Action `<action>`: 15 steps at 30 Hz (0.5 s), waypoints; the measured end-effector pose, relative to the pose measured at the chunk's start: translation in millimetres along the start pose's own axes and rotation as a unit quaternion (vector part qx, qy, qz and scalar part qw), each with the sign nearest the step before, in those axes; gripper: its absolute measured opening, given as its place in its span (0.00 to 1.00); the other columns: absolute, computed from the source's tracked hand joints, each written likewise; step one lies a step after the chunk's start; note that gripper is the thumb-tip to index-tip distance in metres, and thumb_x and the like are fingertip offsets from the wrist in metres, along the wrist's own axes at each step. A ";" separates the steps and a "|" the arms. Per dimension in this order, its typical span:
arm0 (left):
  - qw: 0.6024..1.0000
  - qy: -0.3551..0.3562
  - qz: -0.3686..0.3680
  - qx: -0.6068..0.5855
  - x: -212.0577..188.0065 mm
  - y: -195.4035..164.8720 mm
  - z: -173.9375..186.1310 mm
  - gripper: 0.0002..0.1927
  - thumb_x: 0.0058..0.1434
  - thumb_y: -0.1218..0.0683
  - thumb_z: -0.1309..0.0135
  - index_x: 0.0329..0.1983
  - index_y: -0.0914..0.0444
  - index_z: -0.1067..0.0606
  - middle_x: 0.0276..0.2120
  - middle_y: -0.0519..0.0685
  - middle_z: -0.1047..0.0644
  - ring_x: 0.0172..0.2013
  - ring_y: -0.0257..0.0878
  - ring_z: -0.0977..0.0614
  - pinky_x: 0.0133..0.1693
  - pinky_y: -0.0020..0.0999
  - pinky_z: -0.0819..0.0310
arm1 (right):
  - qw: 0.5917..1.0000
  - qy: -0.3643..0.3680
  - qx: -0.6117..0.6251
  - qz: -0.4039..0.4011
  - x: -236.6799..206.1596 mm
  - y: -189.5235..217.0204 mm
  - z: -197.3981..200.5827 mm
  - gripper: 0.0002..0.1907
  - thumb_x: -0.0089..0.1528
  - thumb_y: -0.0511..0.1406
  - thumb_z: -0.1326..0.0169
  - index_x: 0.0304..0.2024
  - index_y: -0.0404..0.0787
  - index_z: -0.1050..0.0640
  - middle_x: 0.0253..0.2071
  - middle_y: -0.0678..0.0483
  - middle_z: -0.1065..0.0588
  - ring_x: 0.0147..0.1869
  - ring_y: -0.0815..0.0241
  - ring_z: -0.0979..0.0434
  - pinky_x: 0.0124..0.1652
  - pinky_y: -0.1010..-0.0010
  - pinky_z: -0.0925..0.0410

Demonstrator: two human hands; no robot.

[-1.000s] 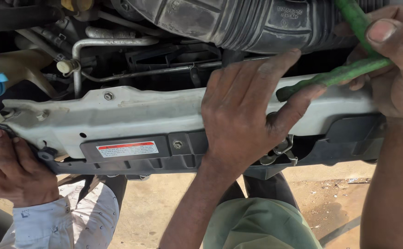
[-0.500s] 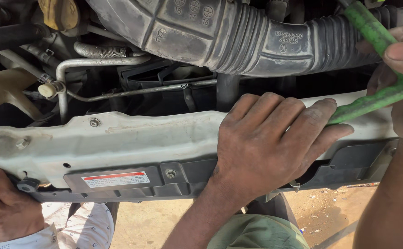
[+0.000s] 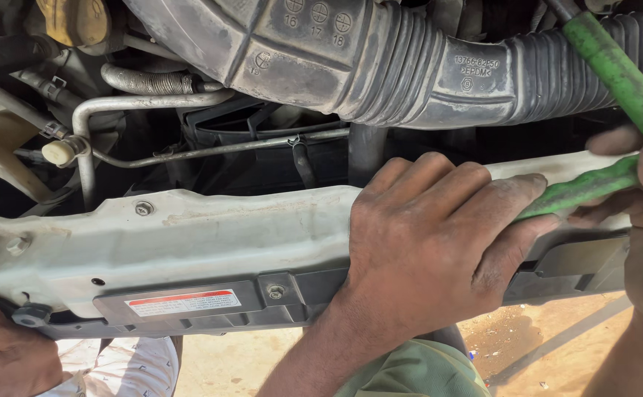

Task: The person works under the open hood of a car, using a green T-handle tool and a long screwdriver-like tool to loosen and adjust components around the air intake hose and engine bay. They reposition the intake hose by hand and continue working on fasteners near the radiator support before stepping back at the end.

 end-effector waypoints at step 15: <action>0.980 0.073 -0.040 0.181 42.5 -12.3 10.5 0.40 0.62 0.39 0.47 0.67 0.73 0.30 0.68 0.60 0.35 0.70 0.51 0.30 0.72 0.54 0.45 | 0.995 -0.005 0.095 -0.018 0.1 34.8 -33.0 0.20 0.81 0.34 0.51 0.68 0.26 0.40 0.43 0.37 0.25 0.39 0.51 0.18 0.37 0.66 0.21</action>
Point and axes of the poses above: each hand's wrist, its own x-axis towards the middle knuckle, its own z-axis out of the back of the hand, y = z × x, the point moved 9 cm from there along x, towards the middle knuckle
